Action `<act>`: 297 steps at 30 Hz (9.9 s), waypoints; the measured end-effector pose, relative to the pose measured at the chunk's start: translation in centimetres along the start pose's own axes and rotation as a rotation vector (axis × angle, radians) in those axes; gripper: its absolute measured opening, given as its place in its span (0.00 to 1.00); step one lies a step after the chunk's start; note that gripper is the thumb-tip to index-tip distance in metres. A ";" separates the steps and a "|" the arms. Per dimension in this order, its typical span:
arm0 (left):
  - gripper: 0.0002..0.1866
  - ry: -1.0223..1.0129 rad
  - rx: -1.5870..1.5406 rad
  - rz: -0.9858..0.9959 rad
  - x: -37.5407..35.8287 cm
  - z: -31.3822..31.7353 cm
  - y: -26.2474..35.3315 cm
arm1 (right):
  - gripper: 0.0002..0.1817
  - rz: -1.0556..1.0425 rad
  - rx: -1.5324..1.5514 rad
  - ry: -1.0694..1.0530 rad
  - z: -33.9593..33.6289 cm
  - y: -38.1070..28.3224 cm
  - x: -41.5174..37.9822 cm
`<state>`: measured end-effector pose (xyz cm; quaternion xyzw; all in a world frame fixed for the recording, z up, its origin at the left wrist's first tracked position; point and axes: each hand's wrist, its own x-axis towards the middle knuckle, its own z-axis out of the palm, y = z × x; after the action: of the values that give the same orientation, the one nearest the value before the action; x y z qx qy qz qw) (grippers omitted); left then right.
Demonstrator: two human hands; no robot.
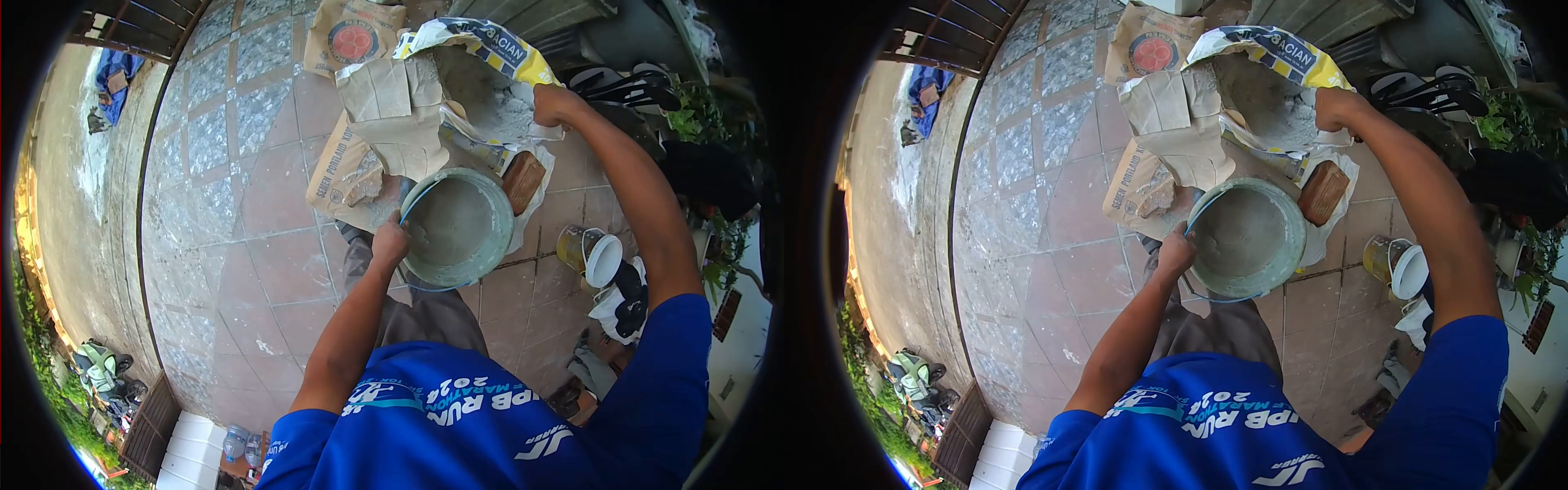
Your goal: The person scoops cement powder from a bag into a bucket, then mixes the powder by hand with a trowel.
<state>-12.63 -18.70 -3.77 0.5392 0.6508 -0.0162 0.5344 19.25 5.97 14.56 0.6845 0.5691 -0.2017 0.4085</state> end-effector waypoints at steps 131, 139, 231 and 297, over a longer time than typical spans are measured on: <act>0.17 0.105 0.093 0.146 3.0 -0.3 1.1 | 0.16 -0.157 1.120 -0.054 8.9 0.8 2.4; 0.20 0.097 0.091 0.123 2.5 -1.0 2.0 | 0.19 -0.250 1.352 -0.090 12.3 4.2 2.0; 0.21 0.049 0.084 0.158 2.8 -0.8 1.3 | 0.16 -0.337 1.007 -0.024 8.0 2.4 2.4; 0.18 0.118 0.179 0.210 2.5 -1.0 1.6 | 0.25 -0.099 0.746 0.441 18.9 2.6 -26.2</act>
<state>-11.75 -15.67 -4.24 0.6497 0.6171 0.0135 0.4437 18.17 -25.09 23.79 0.7838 0.5630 -0.2619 -0.0080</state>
